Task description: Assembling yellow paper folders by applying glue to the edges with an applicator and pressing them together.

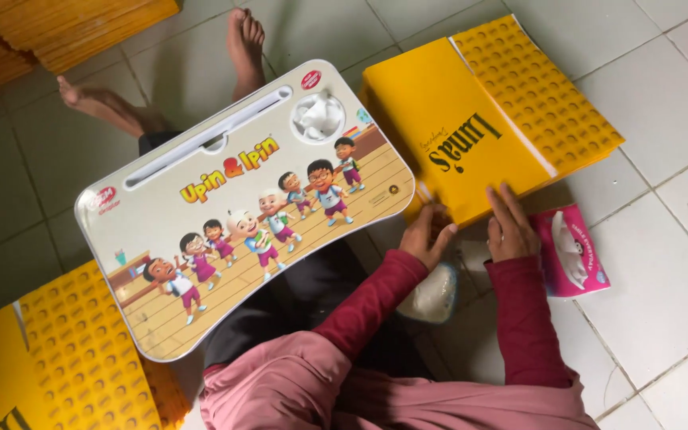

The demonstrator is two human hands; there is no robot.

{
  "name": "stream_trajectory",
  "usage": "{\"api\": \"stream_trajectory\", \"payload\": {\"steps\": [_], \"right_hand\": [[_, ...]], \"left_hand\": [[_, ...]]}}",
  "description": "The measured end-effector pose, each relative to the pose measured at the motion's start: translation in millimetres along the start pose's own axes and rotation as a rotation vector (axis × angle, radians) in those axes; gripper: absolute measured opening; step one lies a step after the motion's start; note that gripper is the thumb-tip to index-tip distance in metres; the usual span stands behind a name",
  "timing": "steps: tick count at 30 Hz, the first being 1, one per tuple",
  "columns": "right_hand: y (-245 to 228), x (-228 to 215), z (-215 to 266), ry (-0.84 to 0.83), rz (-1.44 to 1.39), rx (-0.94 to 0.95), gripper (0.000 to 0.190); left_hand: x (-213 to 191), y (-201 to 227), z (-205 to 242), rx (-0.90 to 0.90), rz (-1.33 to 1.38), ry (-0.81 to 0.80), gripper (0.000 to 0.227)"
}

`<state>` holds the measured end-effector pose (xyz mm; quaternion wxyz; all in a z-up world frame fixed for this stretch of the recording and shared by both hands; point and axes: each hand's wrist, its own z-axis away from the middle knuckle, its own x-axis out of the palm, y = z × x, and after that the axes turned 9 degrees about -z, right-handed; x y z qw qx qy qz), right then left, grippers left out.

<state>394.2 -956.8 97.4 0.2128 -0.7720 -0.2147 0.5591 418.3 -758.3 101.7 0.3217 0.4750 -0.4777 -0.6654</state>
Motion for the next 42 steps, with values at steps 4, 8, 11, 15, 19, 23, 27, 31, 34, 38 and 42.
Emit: {"api": "stream_trajectory", "payload": {"steps": [4, 8, 11, 15, 19, 23, 27, 31, 34, 38, 42], "right_hand": [[17, 13, 13, 0.111, -0.006, -0.094, 0.049], [18, 12, 23, 0.174, -0.119, -0.133, 0.04], [2, 2, 30, 0.295, -0.351, 0.057, 0.039], [6, -11, 30, 0.597, -0.885, 0.524, 0.032], [14, -26, 21, 0.682, -1.108, 0.747, 0.033], [49, -37, 18, 0.493, -1.246, 0.779, 0.056], [-7, -61, 8, 0.604, -1.455, 0.663, 0.056], [-21, -56, 12, 0.419, -1.662, 0.571, 0.033], [-47, -33, 9, 0.051, -1.712, 0.307, 0.034], [-138, 7, 21, -0.001, -1.772, 0.18, 0.063], [-213, 47, 52, -0.063, -1.622, 0.345, 0.063]], "left_hand": [[18, -14, -22, -0.111, 0.054, 0.043, 0.043], [30, -28, -29, -0.243, 0.073, 0.042, 0.048], [28, -19, -23, -0.218, 0.085, 0.057, 0.042], [22, 12, -6, -0.099, 0.121, 0.087, 0.04], [3, 57, 14, -0.038, 0.213, 0.032, 0.035], [-29, 96, 41, 0.181, 0.214, -0.014, 0.034], [-79, 100, 78, 0.286, 0.489, -0.11, 0.038], [-157, 75, 128, 0.321, 0.595, -0.117, 0.039], [-212, 54, 180, 0.338, 0.593, -0.042, 0.031], [-268, 17, 252, 0.293, 0.532, 0.223, 0.031], [-302, -29, 313, -0.012, 0.478, 0.526, 0.036]]}}
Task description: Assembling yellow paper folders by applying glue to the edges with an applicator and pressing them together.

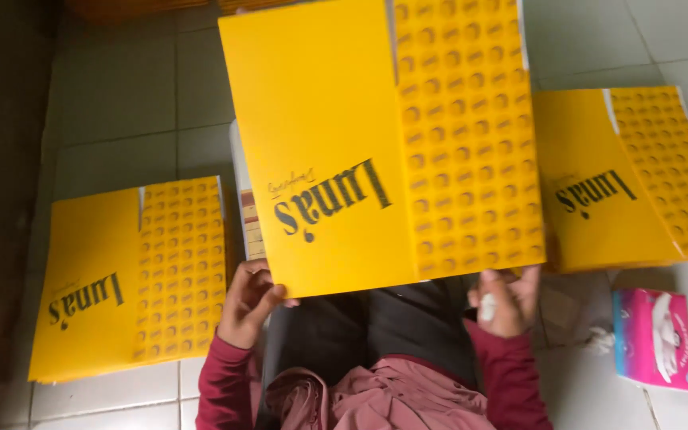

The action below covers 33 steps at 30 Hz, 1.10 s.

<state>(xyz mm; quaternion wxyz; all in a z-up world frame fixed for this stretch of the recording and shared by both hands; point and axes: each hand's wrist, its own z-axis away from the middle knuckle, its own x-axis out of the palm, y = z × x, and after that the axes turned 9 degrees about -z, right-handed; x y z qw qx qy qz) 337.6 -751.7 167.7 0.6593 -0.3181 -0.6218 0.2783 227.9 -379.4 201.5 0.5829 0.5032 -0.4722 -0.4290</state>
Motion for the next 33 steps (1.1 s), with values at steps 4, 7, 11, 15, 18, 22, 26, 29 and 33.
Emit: {"api": "stream_trajectory", "payload": {"steps": [4, 7, 11, 15, 18, 22, 26, 29, 33], "right_hand": [[49, -9, 10, -0.066, 0.048, 0.095, 0.058], [59, -22, 13, 0.029, 0.104, 0.173, 0.046], [30, -14, 10, 0.123, 0.366, -0.005, 0.05], [1, 3, -16, 0.155, 0.428, -0.12, 0.03], [-16, 4, -54, 0.099, 0.493, -0.296, 0.025], [-22, 7, -128, 0.08, 0.539, -0.392, 0.021], [-9, 6, -190, 0.001, 0.598, -0.258, 0.03], [3, 10, -208, -0.106, 0.774, -0.263, 0.03], [2, 27, -192, -0.215, 1.103, -0.36, 0.021]], "left_hand": [[-29, -10, 19, -0.079, -0.173, 0.185, 0.043], [-16, 14, 31, 0.083, -0.777, 0.467, 0.044], [25, 24, 46, 0.202, -0.688, 0.494, 0.011], [72, -25, 51, -0.102, -0.074, 0.069, 0.025], [92, -52, 47, -0.191, 0.066, 0.025, 0.042], [100, -65, 39, -0.208, 0.243, 0.062, 0.042], [101, -60, 34, -0.282, 0.367, 0.157, 0.04], [103, -62, 33, -0.347, 0.441, 0.213, 0.039], [105, -67, 32, -0.345, 0.51, 0.247, 0.037]]}}
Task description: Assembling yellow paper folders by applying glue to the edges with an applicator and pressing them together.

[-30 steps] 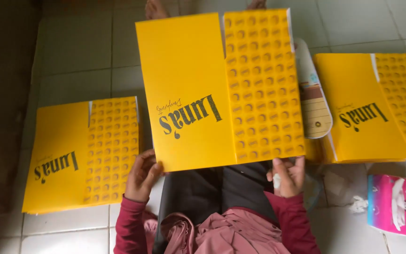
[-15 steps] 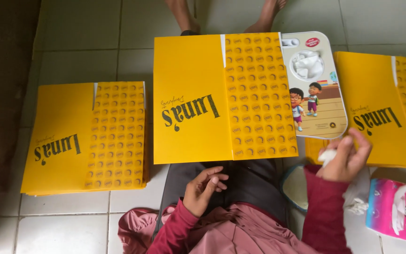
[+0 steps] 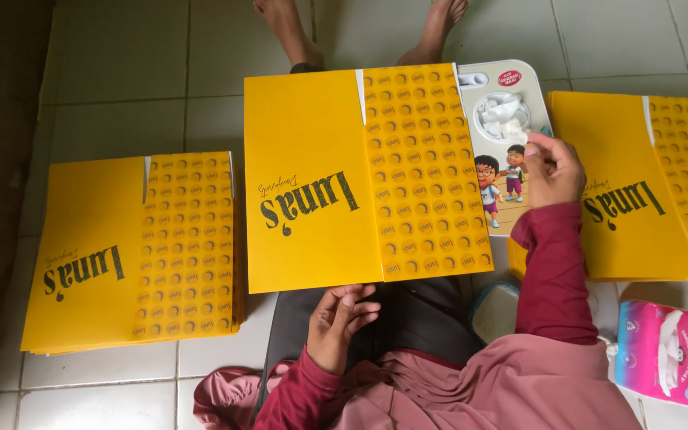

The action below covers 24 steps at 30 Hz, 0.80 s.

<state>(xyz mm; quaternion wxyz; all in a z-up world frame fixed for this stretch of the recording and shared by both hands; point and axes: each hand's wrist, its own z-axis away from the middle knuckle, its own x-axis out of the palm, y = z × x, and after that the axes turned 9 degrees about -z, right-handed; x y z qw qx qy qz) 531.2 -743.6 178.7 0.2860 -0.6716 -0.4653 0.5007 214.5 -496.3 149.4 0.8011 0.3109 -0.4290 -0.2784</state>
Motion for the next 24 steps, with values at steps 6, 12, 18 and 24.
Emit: {"api": "stream_trajectory", "payload": {"steps": [6, 12, 18, 24], "right_hand": [[-36, -3, 18, 0.002, 0.038, -0.182, 0.031], [-79, 15, 79, -0.561, 0.065, -0.427, 0.052], [-59, 37, 123, -0.64, 0.103, -0.529, 0.059], [-57, 28, 129, -0.514, 0.001, -0.532, 0.052]], "left_hand": [[8, 6, 2, -0.004, 0.028, 0.004, 0.041], [20, 11, -3, -0.031, 0.012, 0.021, 0.045], [23, 5, -23, 0.075, 0.032, 0.217, 0.031], [12, 0, -23, 0.196, 0.195, 0.183, 0.025]]}}
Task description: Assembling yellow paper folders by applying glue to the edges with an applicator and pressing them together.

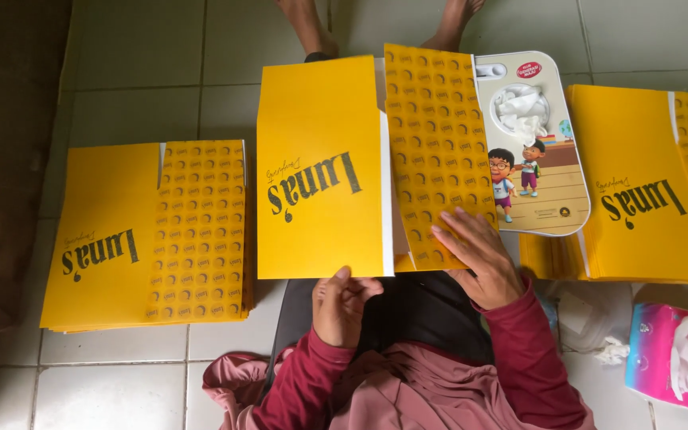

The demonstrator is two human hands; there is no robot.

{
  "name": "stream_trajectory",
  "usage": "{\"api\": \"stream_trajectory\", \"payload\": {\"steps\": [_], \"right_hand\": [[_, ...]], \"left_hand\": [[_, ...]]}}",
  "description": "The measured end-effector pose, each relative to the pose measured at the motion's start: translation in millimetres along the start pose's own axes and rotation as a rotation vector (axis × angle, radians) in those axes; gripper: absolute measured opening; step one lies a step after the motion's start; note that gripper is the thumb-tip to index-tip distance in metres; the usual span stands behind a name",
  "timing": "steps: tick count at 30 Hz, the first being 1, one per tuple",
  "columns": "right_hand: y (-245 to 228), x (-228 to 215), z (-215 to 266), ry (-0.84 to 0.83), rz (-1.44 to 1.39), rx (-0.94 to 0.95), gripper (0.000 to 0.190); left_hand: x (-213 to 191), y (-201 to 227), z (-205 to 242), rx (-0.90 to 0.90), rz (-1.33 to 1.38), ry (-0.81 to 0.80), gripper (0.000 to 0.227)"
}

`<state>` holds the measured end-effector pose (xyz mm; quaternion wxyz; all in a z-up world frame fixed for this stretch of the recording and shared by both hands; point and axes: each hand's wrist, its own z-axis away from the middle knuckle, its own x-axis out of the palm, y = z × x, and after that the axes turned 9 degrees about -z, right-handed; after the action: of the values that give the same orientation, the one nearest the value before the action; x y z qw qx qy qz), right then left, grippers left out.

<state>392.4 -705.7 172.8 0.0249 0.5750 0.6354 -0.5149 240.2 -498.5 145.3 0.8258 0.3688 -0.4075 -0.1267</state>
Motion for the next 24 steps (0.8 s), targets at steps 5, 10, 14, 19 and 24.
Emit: {"api": "stream_trajectory", "payload": {"steps": [5, 10, 14, 19, 24], "right_hand": [[-16, 14, 7, 0.051, 0.155, -0.044, 0.049], [-49, 12, 38, 0.153, 0.203, 0.038, 0.048], [-40, -18, 114, 0.473, 0.231, 0.212, 0.031], [10, -57, 248, 0.704, 0.504, 0.582, 0.029], [62, -25, 360, 0.729, 0.359, 0.993, 0.026]], "left_hand": [[10, 13, 1, 0.028, 0.054, -0.092, 0.036], [31, 6, 1, -0.065, -0.055, -0.093, 0.032], [32, -4, -9, -0.037, -0.144, -0.099, 0.019], [25, 0, -13, -0.003, -0.207, -0.125, 0.019], [28, 4, -17, 0.011, -0.272, -0.148, 0.018]]}}
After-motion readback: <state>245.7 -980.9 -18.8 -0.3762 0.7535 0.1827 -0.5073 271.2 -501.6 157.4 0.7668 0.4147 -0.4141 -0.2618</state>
